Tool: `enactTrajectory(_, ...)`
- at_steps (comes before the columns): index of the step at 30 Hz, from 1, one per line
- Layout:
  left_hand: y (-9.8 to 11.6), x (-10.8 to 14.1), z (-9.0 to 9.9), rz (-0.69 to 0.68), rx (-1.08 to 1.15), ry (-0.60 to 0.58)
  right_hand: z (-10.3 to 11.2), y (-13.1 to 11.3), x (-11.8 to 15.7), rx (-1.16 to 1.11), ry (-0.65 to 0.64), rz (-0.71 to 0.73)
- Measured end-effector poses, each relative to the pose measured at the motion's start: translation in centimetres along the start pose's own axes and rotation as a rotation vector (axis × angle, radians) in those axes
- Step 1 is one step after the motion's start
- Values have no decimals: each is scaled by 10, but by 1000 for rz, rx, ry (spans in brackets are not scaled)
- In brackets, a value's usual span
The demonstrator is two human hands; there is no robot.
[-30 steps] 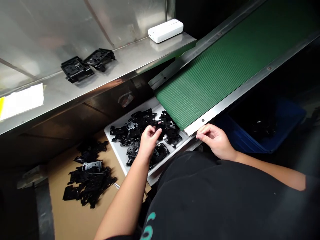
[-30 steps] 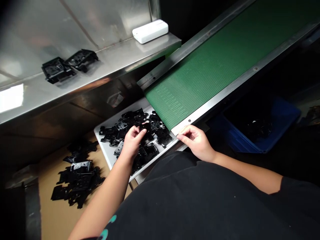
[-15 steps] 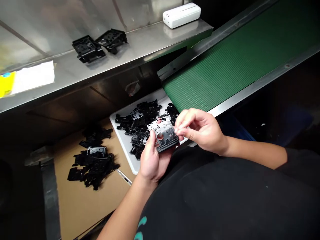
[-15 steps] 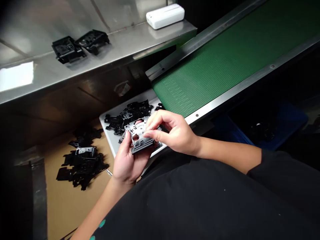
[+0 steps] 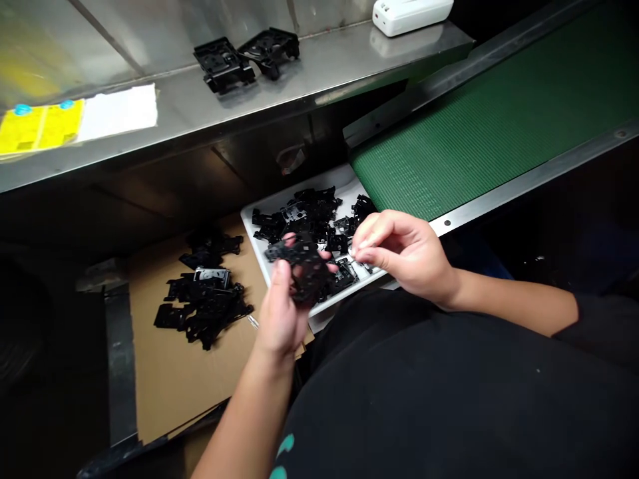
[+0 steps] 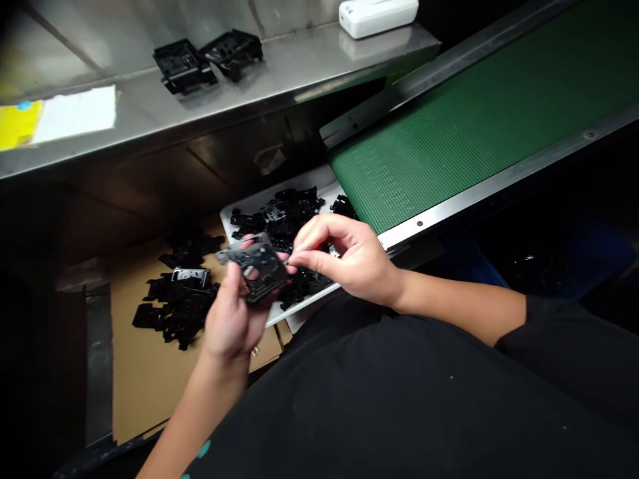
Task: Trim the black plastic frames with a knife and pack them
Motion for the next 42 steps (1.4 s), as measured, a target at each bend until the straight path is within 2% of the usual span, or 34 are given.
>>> enactTrajectory(1,6,-10,35,-110,-137,78,8,1,1,23,36,13)
enactTrajectory(3,21,-26,116,-288,-548,328,29,4,6,77,123,35)
enactTrajectory(5,29,-38,191,-302,-985,562,56,8,14,127,232,32)
enactTrajectory(6,29,-43,222,-276,-1053,632,70,10,18,149,289,26)
enactTrajectory(8,27,-51,264,-228,-1131,711,96,14,29,181,384,7)
enactTrajectory(9,26,-53,274,-215,-1141,723,107,15,34,193,419,-5)
enactTrajectory(10,26,-56,276,-220,-1157,722,116,16,40,200,447,-14)
enactTrajectory(12,27,-63,257,-284,-1185,682,129,17,48,209,489,-29)
enactTrajectory(14,25,-80,209,-398,-1199,560,136,18,54,210,513,-32)
enactTrajectory(16,14,-105,139,-512,-1192,340,139,18,57,199,516,-22)
enactTrajectory(19,-19,-146,15,-608,-1154,-69,139,17,58,178,497,-18)
enactTrajectory(21,-44,-167,-57,-631,-1137,-270,139,15,58,178,483,-27)
enactTrajectory(23,-65,-184,-106,-620,-1130,-359,140,12,59,180,473,-27)
enactTrajectory(25,-77,-194,-133,-596,-1116,-397,143,8,61,184,474,-19)
enactTrajectory(27,-81,-198,-143,-574,-1090,-423,150,6,66,191,492,-13)
enactTrajectory(29,-75,-196,-139,-560,-1050,-447,157,6,72,190,512,-19)
enactTrajectory(34,-39,-173,-104,-527,-862,-439,173,12,81,182,552,-65)
enactTrajectory(38,-19,-132,-77,-433,-580,-330,173,13,79,178,568,-90)
enactTrajectory(42,-25,-75,-74,-217,-272,-271,153,13,63,137,480,-87)
Point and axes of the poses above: each hand's wrist, its own x-axis away from the middle knuckle, its own z-axis out of the back of the hand, y = z × x, the point moved 9 cm from there along -x, towards the middle knuckle, and after that the axes turned 5 degrees about -z, right-handed, at the moved point
